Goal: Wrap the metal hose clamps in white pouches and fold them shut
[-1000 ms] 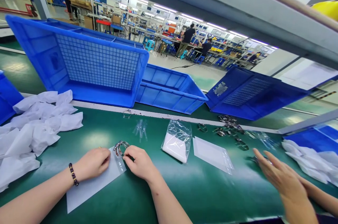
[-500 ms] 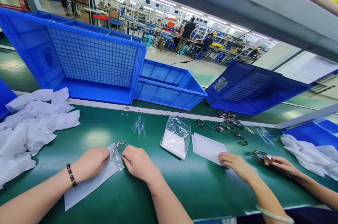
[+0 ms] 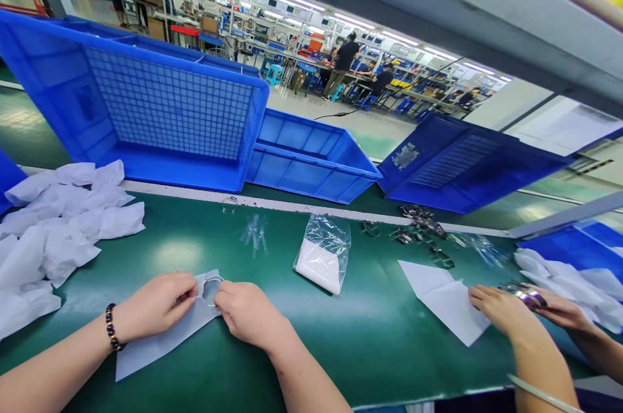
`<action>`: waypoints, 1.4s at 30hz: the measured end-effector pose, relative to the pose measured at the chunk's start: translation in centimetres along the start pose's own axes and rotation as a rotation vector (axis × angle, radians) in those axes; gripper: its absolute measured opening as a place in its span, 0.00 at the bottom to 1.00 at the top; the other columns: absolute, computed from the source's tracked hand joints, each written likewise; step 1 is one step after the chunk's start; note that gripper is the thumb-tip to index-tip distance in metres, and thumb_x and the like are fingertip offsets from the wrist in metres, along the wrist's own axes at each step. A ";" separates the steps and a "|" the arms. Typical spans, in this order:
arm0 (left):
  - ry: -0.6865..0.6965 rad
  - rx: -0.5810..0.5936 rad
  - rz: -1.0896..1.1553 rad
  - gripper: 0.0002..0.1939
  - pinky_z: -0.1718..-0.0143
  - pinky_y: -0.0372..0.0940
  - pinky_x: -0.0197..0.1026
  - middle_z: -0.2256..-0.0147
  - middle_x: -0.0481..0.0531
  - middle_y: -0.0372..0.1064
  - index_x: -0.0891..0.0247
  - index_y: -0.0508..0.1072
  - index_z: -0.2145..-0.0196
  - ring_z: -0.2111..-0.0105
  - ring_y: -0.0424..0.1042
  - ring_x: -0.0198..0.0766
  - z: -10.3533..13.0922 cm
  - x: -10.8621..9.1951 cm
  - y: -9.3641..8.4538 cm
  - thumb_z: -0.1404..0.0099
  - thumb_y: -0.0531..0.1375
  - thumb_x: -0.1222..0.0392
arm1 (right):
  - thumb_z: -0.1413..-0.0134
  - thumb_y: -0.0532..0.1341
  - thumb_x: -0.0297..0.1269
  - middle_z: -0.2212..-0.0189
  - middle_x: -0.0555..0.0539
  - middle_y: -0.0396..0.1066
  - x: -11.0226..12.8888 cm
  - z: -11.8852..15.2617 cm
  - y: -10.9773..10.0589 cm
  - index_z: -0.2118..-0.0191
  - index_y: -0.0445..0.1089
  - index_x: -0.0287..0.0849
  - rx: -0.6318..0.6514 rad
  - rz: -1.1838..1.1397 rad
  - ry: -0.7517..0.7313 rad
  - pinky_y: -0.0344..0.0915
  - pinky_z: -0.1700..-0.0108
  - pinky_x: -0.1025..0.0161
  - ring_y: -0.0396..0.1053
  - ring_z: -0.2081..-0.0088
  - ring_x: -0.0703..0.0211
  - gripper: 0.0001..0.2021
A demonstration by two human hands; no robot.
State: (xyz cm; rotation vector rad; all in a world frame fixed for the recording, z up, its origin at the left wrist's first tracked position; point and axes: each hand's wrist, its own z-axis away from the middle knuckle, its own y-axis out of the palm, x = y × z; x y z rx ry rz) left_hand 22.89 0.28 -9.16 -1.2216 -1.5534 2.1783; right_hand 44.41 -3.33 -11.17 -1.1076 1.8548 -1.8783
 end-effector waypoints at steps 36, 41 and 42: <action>-0.170 -0.090 0.226 0.12 0.64 0.55 0.40 0.75 0.47 0.64 0.62 0.62 0.80 0.70 0.63 0.38 -1.7 2.9 0.5 0.40 0.50 0.59 | 0.53 0.52 0.23 0.60 0.46 0.70 2.2 -1.9 1.7 0.54 0.59 0.43 -0.103 -0.441 0.149 0.63 0.58 0.62 0.68 0.62 0.60 0.19; -0.165 -0.108 0.290 0.12 0.71 0.54 0.37 0.75 0.46 0.61 0.62 0.60 0.80 0.73 0.60 0.35 -1.7 2.7 0.7 0.40 0.49 0.59 | 0.57 0.53 0.26 0.60 0.43 0.67 3.3 -2.4 2.2 0.48 0.54 0.42 -0.083 -0.418 0.016 0.61 0.55 0.55 0.64 0.57 0.53 0.26; -0.173 -0.104 0.310 0.11 0.73 0.53 0.36 0.76 0.45 0.60 0.62 0.59 0.79 0.74 0.59 0.34 -1.6 2.9 0.7 0.40 0.49 0.58 | 0.58 0.53 0.26 0.60 0.43 0.67 3.2 -2.4 2.3 0.47 0.54 0.42 -0.112 -0.424 -0.004 0.61 0.54 0.54 0.63 0.57 0.53 0.27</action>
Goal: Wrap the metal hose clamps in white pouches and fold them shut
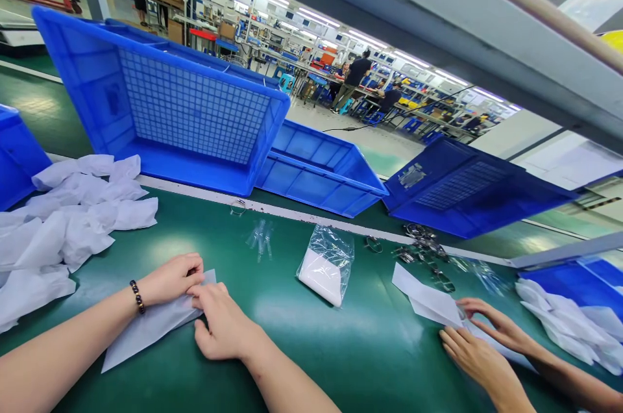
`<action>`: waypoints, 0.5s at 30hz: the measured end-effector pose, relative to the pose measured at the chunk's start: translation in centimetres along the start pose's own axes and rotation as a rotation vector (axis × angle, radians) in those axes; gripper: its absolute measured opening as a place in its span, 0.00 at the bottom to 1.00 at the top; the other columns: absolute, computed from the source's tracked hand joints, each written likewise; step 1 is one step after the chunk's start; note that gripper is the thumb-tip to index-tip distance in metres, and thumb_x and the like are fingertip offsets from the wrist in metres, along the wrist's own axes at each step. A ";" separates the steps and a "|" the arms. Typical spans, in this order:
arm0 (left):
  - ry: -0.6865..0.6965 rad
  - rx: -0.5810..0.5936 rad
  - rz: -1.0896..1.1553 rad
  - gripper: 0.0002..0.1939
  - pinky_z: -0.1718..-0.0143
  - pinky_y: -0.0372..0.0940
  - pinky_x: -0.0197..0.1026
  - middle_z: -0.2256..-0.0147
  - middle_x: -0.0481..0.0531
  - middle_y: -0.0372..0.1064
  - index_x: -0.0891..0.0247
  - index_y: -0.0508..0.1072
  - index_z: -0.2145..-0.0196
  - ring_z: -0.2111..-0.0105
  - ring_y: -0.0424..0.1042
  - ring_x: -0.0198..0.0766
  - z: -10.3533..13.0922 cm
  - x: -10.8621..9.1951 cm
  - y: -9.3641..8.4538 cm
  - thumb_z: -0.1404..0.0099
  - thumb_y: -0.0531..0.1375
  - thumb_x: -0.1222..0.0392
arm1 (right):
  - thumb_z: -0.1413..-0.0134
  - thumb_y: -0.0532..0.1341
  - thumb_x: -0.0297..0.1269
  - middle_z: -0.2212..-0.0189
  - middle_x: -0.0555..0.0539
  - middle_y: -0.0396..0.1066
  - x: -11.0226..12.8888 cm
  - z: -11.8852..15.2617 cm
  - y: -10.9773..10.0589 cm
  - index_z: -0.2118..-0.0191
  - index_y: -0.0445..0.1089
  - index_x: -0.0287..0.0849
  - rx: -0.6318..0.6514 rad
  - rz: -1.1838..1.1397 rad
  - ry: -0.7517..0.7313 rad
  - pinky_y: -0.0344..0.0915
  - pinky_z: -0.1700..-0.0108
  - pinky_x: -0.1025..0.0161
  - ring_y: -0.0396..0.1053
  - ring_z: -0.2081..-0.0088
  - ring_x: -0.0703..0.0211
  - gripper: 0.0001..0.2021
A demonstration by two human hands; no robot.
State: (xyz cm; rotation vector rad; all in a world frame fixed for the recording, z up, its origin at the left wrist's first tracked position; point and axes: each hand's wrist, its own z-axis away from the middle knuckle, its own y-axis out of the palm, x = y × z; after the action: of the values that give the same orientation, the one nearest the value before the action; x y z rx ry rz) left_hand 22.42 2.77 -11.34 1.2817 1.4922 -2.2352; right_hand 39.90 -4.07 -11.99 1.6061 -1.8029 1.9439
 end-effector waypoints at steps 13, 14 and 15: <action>0.016 -0.182 0.550 0.17 0.77 0.51 0.32 0.78 0.41 0.50 0.62 0.56 0.75 0.78 0.51 0.29 1.6 -1.8 -3.4 0.38 0.52 0.47 | 0.60 0.66 0.47 0.49 0.38 0.59 -2.1 0.4 0.6 0.45 0.48 0.44 -0.395 -0.638 0.307 0.61 0.48 0.52 0.62 0.48 0.50 0.38; 0.022 -0.257 0.539 0.17 0.76 0.52 0.33 0.77 0.42 0.51 0.62 0.56 0.75 0.77 0.52 0.29 1.7 -2.0 -3.3 0.38 0.51 0.47 | 0.63 0.68 0.47 0.47 0.37 0.58 -1.7 0.2 1.2 0.44 0.46 0.44 -0.367 -0.678 0.311 0.59 0.47 0.51 0.61 0.47 0.49 0.42; 0.030 -0.323 0.533 0.16 0.76 0.53 0.33 0.77 0.42 0.52 0.61 0.55 0.75 0.77 0.53 0.30 1.8 -2.2 -3.1 0.37 0.50 0.47 | 0.65 0.69 0.46 0.46 0.37 0.58 -1.3 0.0 1.7 0.44 0.45 0.45 -0.345 -0.696 0.319 0.58 0.45 0.50 0.61 0.46 0.49 0.44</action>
State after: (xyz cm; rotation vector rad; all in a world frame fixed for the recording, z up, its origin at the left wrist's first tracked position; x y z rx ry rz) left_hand 21.10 2.13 -7.43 1.4021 1.2603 -1.5781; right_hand 39.42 -3.93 -14.09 1.4338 -1.1536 1.3827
